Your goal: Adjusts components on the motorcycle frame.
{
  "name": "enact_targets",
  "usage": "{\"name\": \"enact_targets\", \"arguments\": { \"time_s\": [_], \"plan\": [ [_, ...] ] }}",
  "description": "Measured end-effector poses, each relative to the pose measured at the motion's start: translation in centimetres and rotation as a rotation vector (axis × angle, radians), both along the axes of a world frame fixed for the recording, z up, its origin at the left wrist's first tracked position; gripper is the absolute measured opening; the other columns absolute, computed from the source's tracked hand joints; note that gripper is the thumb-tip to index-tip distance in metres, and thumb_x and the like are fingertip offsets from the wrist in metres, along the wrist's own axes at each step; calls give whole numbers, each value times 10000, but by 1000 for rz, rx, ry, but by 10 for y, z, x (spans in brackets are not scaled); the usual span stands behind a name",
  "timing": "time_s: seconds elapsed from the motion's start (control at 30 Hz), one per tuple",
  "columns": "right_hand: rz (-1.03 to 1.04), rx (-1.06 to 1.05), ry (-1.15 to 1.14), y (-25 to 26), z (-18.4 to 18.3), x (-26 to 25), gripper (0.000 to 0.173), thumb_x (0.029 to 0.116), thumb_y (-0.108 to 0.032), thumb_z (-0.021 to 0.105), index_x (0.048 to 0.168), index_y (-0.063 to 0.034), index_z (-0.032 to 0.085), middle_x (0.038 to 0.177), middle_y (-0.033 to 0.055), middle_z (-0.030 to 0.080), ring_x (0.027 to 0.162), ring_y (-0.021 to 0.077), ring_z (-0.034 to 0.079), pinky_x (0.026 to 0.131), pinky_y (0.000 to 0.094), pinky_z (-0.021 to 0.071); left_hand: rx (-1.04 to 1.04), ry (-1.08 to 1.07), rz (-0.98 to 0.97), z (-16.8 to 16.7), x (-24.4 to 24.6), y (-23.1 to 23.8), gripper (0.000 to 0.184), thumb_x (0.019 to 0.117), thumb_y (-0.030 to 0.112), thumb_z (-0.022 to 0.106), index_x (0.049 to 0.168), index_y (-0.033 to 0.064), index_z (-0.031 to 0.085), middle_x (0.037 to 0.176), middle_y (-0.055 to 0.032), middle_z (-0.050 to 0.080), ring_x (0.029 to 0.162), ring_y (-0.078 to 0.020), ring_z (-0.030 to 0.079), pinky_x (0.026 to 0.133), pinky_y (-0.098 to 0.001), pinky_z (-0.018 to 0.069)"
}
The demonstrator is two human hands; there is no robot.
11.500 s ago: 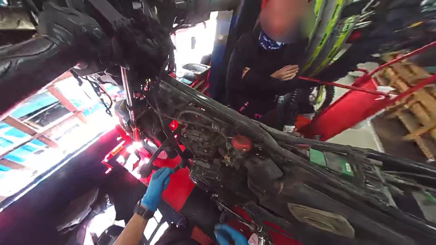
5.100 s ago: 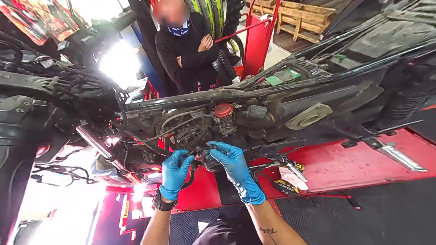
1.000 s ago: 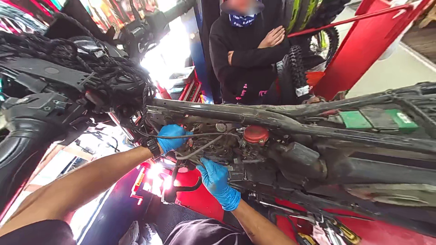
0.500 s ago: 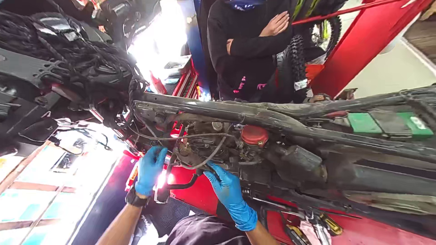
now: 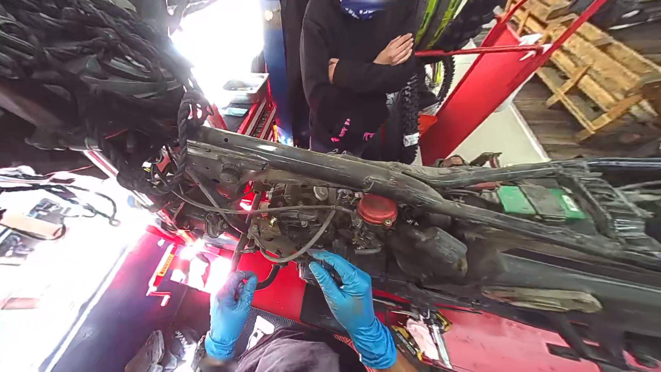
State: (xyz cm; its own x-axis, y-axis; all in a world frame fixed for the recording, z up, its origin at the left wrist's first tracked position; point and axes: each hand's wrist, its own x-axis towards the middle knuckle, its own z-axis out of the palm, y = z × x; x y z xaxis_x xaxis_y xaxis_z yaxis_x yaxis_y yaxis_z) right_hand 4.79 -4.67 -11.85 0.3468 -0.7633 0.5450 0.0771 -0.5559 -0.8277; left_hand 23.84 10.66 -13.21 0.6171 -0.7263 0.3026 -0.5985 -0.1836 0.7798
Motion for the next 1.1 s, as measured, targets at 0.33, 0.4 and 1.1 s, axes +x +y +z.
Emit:
{"name": "enact_targets", "arguments": {
  "time_s": [0.33,0.4,1.1],
  "plan": [
    [63,124,23,19,-11,-13,169,975,-127,645,1047,-12,746,941,10,757,834,-16,687,764,149,576,-124,54,-117,11,-14,-9,237,993,312,641,975,94,730,710,105,622,583,85,506,560,-103,455],
    [49,111,18,18,-2,-21,167,977,-125,640,1044,-15,747,937,4,753,826,-22,679,755,144,570,-183,1,-157,24,-20,-15,236,992,326,661,997,99,725,678,111,589,560,88,472,541,-96,429],
    [302,591,-84,29,-30,-115,159,955,-166,678,1072,-121,776,720,-51,666,542,-19,533,495,144,464,-195,-473,0,62,30,-100,464,951,372,704,1291,57,697,653,-15,627,533,-103,513,559,-329,472]
  ]
}}
